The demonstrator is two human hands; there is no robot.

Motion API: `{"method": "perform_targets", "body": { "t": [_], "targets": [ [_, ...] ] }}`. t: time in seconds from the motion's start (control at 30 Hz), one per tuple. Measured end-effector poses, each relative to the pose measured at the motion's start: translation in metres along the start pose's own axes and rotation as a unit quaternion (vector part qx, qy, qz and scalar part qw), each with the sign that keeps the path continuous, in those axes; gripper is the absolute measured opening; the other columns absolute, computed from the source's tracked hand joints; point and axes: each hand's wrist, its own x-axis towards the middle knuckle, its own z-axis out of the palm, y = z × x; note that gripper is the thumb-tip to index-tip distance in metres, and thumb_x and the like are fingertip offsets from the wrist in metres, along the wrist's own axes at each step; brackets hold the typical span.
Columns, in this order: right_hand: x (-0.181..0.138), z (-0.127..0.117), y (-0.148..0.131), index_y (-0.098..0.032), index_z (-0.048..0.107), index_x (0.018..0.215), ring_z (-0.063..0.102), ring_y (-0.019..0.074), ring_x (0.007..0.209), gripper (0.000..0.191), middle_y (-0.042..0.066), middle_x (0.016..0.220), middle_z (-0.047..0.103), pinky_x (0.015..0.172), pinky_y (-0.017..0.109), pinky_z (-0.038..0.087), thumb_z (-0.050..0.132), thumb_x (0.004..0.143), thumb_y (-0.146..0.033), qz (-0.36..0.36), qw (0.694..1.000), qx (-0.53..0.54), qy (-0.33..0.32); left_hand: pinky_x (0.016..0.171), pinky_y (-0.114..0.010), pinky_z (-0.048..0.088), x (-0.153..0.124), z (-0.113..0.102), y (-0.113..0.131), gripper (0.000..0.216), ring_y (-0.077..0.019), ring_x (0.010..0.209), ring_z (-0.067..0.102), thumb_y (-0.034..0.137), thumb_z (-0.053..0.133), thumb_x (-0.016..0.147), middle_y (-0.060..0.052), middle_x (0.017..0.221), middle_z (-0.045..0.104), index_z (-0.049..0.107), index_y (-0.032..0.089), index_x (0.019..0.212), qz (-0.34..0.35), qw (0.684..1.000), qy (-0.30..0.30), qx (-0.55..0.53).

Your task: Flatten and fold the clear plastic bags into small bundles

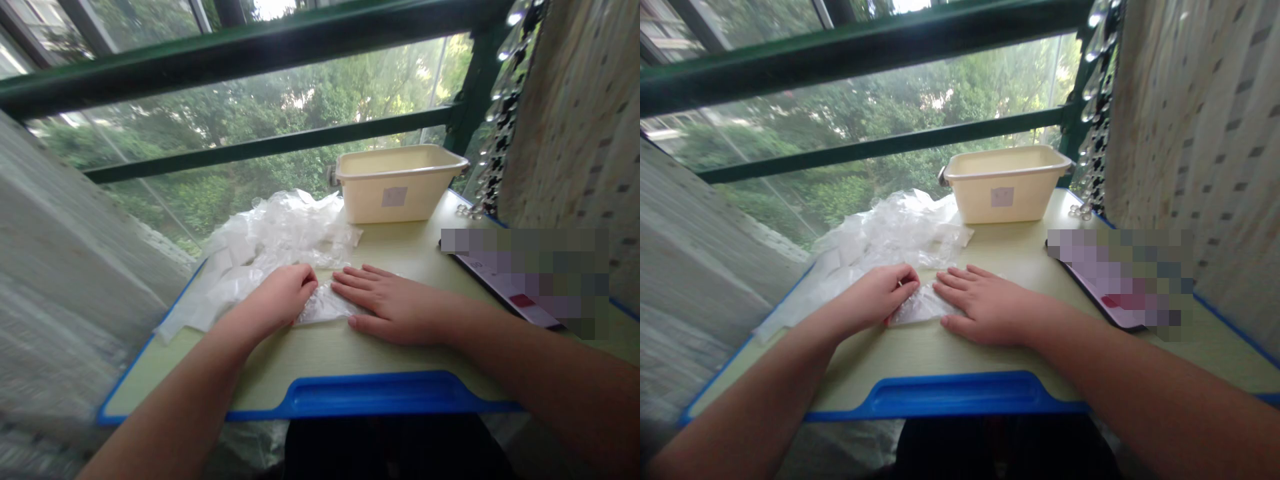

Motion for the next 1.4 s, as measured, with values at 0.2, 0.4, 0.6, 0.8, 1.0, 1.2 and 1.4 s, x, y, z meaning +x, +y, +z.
{"method": "perform_targets", "body": {
  "t": [0.2, 0.4, 0.6, 0.8, 1.0, 1.2, 1.4],
  "targets": [
    [-0.001, 0.0, 0.006, -0.02, 0.018, 0.141, 0.013, 0.024, 0.135, 0.073, 0.005, 0.147, 0.017, 0.111, 0.039, 0.005, 0.037, 0.082, -0.059, -0.01, 0.999, 0.021, -0.027, 0.067, -0.032, 0.045, -0.022, 0.006, 0.016, 0.03, -0.022, 0.076, 0.061, 0.028, 0.033, 0.089, -0.009, 0.085, 0.064, 0.06, 0.016, 0.088, -0.012, 0.97, 0.122, 0.211],
    [-0.001, 0.001, 0.004, -0.018, 0.015, 0.142, 0.012, 0.025, 0.135, 0.079, 0.008, 0.147, 0.014, 0.11, 0.041, 0.006, 0.036, 0.08, -0.063, -0.011, 1.0, 0.008, -0.026, 0.105, -0.04, 0.024, -0.04, 0.02, 0.031, 0.058, -0.0274, 0.134, 0.016, 0.046, 0.027, 0.09, -0.011, 0.145, 0.024, 0.028, 0.012, 0.137, 0.176, 0.953, 0.11, 0.22],
    [-0.002, -0.003, 0.005, -0.014, 0.014, 0.141, 0.011, 0.0249, 0.135, 0.086, 0.009, 0.147, 0.012, 0.111, 0.039, 0.006, 0.041, 0.077, -0.065, -0.003, 0.999, 0.017, -0.045, 0.11, -0.037, 0.012, -0.033, 0.027, 0.017, 0.076, -0.0235, 0.136, 0.006, 0.06, 0.015, 0.086, -0.012, 0.148, 0.007, 0.011, 0.007, 0.141, 0.131, 0.976, -0.047, 0.168],
    [-0.007, -0.002, 0.008, -0.015, 0.016, 0.141, 0.011, 0.0248, 0.135, 0.084, 0.008, 0.147, 0.012, 0.111, 0.041, 0.006, 0.035, 0.078, -0.067, 0.046, 0.998, 0.025, -0.045, 0.11, -0.035, 0.01, -0.036, 0.02, 0.013, 0.072, -0.0203, 0.136, 0.004, 0.058, 0.015, 0.087, -0.01, 0.148, 0.004, 0.009, 0.012, 0.142, 0.142, 0.975, -0.07, 0.159],
    [-0.016, 0.003, 0.009, -0.016, 0.02, 0.141, 0.012, 0.0238, 0.135, 0.074, 0.008, 0.147, 0.015, 0.11, 0.046, 0.008, 0.023, 0.083, -0.063, 0.107, 0.994, -0.011, -0.007, 0.11, -0.036, 0.01, -0.039, 0.02, 0.013, 0.073, -0.0211, 0.136, 0.004, 0.059, 0.014, 0.087, -0.011, 0.148, 0.003, 0.011, 0.011, 0.142, 0.138, 0.975, -0.075, 0.155],
    [-0.042, 0.007, 0.013, -0.014, 0.021, 0.141, 0.015, 0.0234, 0.135, 0.068, 0.01, 0.146, 0.018, 0.109, 0.045, 0.013, 0.019, 0.087, -0.056, 0.185, 0.98, -0.072, 0.015, 0.11, -0.038, 0.007, -0.056, 0.017, 0.017, 0.075, -0.0215, 0.136, 0.001, 0.061, 0.011, 0.086, -0.01, 0.148, 0.002, 0.008, 0.011, 0.142, 0.133, 0.976, -0.095, 0.143],
    [-0.081, 0.009, 0.003, -0.016, 0.024, 0.14, 0.016, 0.0244, 0.134, 0.068, 0.008, 0.146, 0.019, 0.109, 0.046, 0.013, 0.021, 0.086, -0.056, 0.221, 0.971, -0.085, 0.019, 0.11, -0.039, 0.004, -0.076, 0.019, 0.013, 0.072, -0.0218, 0.136, 0.002, 0.061, 0.012, 0.086, -0.008, 0.148, 0.004, 0.01, 0.015, 0.142, 0.15, 0.975, -0.072, 0.146]
  ]
}}
